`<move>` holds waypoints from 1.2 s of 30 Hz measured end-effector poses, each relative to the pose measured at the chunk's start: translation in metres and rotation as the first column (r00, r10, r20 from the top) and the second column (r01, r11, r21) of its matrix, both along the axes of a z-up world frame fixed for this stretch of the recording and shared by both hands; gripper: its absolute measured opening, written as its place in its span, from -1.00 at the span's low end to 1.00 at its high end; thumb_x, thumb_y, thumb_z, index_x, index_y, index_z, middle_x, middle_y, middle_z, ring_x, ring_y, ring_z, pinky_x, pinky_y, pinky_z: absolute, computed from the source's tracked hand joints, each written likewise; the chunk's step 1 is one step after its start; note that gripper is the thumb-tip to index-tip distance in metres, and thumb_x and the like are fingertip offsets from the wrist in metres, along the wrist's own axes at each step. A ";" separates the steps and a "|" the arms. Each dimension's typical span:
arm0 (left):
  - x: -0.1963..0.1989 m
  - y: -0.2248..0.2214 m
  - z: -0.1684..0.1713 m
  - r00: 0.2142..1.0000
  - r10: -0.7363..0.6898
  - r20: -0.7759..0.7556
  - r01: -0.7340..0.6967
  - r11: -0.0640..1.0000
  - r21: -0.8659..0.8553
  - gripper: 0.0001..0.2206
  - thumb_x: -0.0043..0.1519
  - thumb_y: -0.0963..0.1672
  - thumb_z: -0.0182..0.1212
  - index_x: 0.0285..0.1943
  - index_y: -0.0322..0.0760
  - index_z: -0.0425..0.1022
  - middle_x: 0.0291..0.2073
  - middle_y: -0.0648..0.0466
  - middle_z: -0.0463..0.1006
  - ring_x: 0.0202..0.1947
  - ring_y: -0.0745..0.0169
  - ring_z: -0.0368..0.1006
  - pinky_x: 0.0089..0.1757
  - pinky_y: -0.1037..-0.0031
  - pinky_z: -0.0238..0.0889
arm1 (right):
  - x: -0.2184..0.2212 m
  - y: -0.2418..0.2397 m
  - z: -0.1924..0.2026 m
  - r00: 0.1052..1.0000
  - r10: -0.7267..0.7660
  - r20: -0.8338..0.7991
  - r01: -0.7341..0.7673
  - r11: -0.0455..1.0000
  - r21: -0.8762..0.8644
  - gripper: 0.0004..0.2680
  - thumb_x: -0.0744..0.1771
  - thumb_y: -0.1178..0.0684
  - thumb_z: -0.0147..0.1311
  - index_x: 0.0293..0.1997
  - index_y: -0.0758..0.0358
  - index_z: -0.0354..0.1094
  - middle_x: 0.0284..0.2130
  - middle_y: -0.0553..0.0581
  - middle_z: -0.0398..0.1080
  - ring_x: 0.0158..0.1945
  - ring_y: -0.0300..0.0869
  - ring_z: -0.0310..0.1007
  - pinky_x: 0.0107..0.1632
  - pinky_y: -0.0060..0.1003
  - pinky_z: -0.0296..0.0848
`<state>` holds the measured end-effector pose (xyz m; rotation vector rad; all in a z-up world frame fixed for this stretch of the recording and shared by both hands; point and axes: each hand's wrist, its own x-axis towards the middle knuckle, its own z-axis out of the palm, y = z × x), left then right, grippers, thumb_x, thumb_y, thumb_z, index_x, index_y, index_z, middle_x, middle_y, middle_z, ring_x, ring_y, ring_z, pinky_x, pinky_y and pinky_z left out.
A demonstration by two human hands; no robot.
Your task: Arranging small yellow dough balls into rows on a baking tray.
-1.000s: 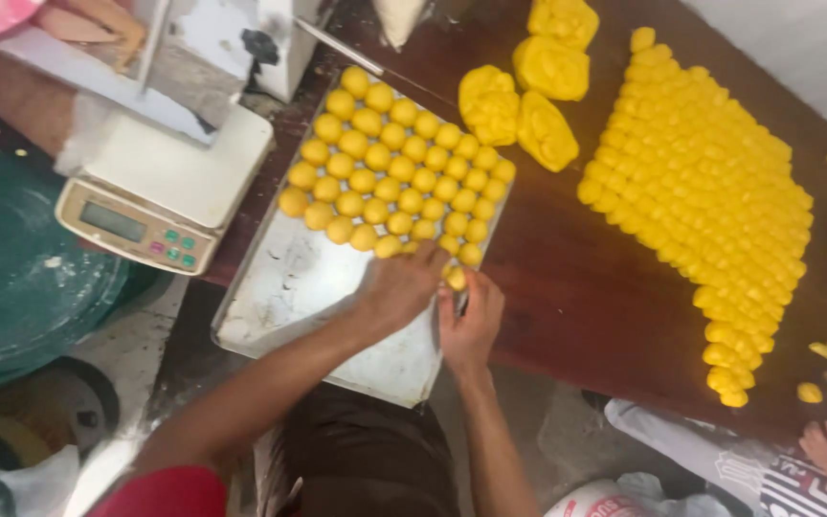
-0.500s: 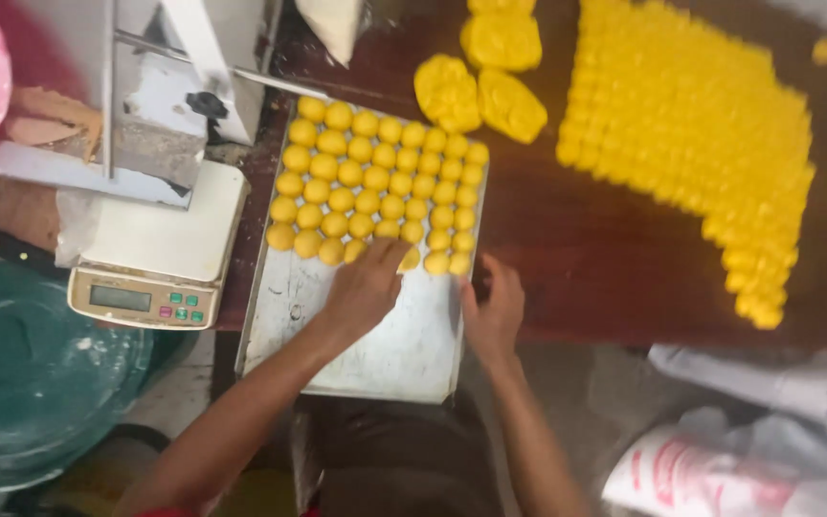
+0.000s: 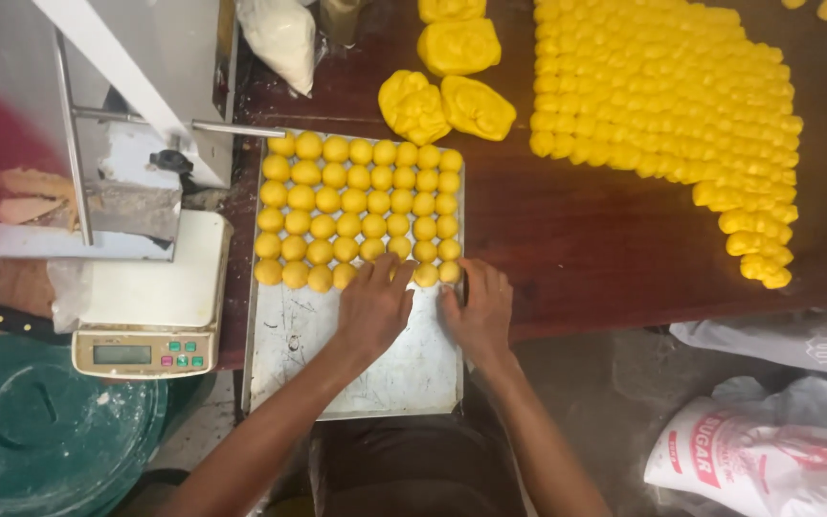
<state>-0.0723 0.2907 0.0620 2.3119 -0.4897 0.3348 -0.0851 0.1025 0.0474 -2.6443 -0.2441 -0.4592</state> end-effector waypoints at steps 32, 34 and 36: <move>0.034 0.002 -0.046 0.994 -0.044 -0.096 0.077 0.922 0.380 -0.33 0.22 0.04 0.07 0.51 -0.33 0.13 0.50 -0.22 0.05 0.52 -0.28 -0.21 0.35 -0.17 -0.42 | 0.044 -0.010 -0.050 0.936 0.312 -0.165 -0.347 0.900 -0.263 -0.47 0.39 -0.14 -0.11 0.53 0.31 -0.09 0.53 0.35 -0.20 0.57 0.31 -0.29 0.44 0.36 -0.27; 0.037 0.006 -0.046 0.994 -0.046 -0.099 0.077 0.940 0.333 -0.31 0.21 0.05 0.10 0.51 -0.31 0.13 0.51 -0.23 0.05 0.53 -0.28 -0.21 0.37 -0.15 -0.42 | 0.036 -0.020 -0.044 0.939 0.305 -0.156 -0.335 0.915 -0.226 -0.47 0.40 -0.15 -0.11 0.53 0.33 -0.10 0.53 0.37 -0.20 0.57 0.31 -0.30 0.45 0.35 -0.28; 0.049 0.011 -0.050 0.998 0.063 0.023 -0.067 0.974 0.215 -0.29 0.27 0.08 0.15 0.55 -0.33 0.14 0.54 -0.23 0.06 0.58 -0.26 -0.18 0.44 -0.13 -0.41 | 0.030 -0.036 -0.040 0.955 0.280 -0.095 -0.290 0.950 -0.116 -0.47 0.43 -0.15 -0.14 0.54 0.37 -0.12 0.53 0.40 -0.21 0.58 0.31 -0.30 0.47 0.32 -0.29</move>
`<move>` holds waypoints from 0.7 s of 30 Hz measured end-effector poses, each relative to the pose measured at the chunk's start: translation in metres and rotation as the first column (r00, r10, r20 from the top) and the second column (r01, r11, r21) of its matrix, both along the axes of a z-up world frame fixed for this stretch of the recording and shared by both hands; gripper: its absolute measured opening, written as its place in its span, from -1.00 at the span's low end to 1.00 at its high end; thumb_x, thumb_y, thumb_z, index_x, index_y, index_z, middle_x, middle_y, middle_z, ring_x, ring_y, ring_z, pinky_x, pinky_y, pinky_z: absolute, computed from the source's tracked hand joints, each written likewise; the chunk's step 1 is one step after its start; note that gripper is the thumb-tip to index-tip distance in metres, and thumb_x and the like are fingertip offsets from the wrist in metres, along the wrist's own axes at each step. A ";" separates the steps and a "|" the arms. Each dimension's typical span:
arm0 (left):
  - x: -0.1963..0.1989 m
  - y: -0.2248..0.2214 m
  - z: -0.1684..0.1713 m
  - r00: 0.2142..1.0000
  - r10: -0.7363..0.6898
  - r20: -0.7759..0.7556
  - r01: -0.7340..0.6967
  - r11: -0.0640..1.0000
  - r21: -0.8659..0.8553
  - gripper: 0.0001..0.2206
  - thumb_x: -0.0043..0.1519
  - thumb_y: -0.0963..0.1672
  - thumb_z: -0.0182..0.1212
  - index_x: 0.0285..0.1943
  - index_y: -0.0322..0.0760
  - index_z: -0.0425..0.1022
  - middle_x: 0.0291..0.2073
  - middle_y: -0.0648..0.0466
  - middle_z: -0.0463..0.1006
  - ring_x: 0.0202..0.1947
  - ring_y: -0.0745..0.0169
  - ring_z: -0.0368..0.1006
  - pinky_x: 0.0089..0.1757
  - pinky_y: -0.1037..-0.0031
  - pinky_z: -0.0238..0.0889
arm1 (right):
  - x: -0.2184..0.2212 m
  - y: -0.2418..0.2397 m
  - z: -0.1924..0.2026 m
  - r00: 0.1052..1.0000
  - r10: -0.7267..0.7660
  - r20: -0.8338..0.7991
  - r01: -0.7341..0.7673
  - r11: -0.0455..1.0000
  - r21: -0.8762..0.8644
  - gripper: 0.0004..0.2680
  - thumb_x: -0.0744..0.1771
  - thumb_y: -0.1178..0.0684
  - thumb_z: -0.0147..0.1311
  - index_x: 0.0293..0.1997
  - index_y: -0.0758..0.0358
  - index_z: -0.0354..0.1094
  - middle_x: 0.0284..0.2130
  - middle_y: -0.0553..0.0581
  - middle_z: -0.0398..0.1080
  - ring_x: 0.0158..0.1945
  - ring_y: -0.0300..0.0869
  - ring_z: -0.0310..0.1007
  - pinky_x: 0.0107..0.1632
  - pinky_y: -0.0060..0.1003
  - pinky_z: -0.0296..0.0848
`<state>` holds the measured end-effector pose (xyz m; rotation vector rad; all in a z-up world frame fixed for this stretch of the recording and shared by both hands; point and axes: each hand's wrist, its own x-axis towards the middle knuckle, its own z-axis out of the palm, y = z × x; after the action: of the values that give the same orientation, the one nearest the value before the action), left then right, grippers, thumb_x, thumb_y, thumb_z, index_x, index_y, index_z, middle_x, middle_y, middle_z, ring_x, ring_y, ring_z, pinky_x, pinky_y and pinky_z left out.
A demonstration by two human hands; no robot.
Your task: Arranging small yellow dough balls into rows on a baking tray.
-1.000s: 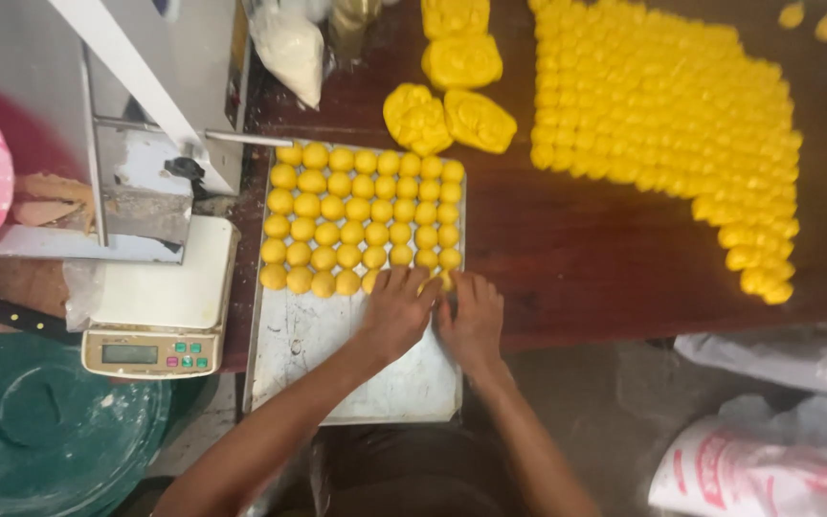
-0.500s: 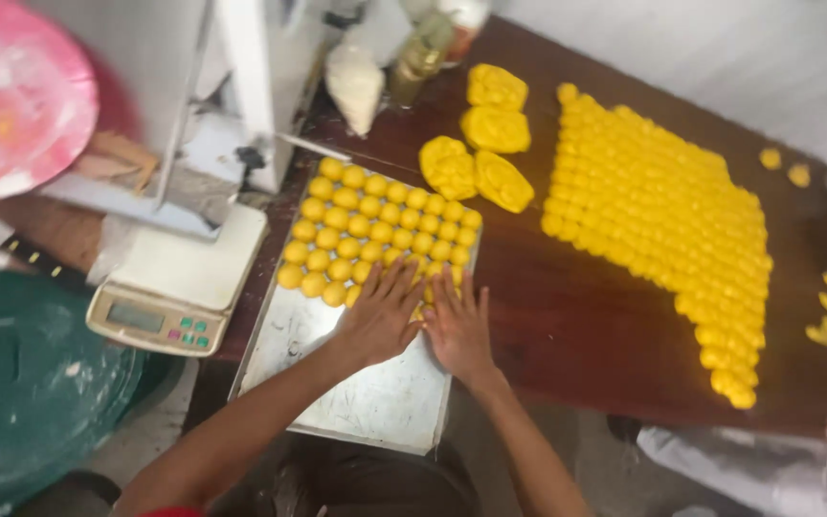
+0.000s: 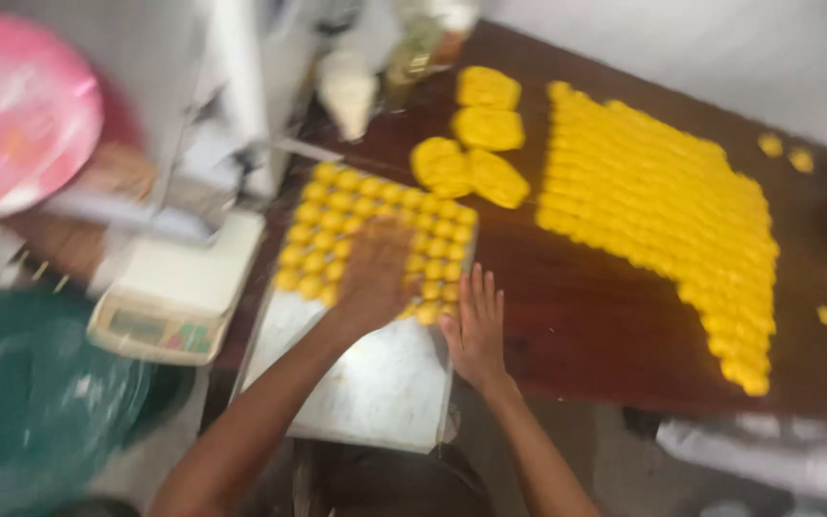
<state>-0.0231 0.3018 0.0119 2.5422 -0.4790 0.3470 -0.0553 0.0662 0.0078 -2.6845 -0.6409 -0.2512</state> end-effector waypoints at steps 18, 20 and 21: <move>0.035 -0.268 0.050 0.992 -0.094 0.081 0.104 0.987 -0.123 -0.72 0.26 -0.15 0.24 0.14 -0.36 0.55 0.04 -0.20 0.58 0.12 -0.20 0.45 0.15 0.07 0.29 | -0.012 -0.322 -0.061 0.685 -0.729 0.024 0.729 0.685 0.009 -0.41 0.40 -0.33 -0.11 0.48 0.40 0.02 0.48 0.51 -0.17 0.55 0.35 -0.26 0.45 0.38 -0.31; 0.050 -0.383 0.055 0.965 -0.257 0.055 0.262 0.956 -0.134 -0.73 0.25 -0.16 0.26 0.12 -0.31 0.57 0.06 -0.14 0.58 0.11 -0.18 0.46 0.13 0.11 0.31 | -0.013 -0.323 -0.059 0.685 -0.729 -0.018 0.729 0.685 0.008 -0.41 0.36 -0.32 -0.07 0.46 0.38 0.05 0.48 0.49 -0.15 0.55 0.33 -0.25 0.45 0.41 -0.32; 0.054 -0.437 0.056 0.915 -0.400 0.046 0.402 0.900 -0.168 -0.74 0.23 -0.17 0.27 0.11 -0.25 0.60 0.08 -0.08 0.58 0.11 -0.17 0.47 0.11 0.14 0.32 | -0.015 -0.321 -0.055 0.693 -0.720 -0.036 0.721 0.693 0.002 -0.40 0.33 -0.30 -0.03 0.44 0.35 0.08 0.48 0.47 -0.12 0.56 0.32 -0.23 0.45 0.44 -0.32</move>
<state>0.0307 -0.1349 0.0677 2.2029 -0.9161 0.2353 -0.0708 -0.2550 -0.0476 -2.7786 0.4822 -0.4038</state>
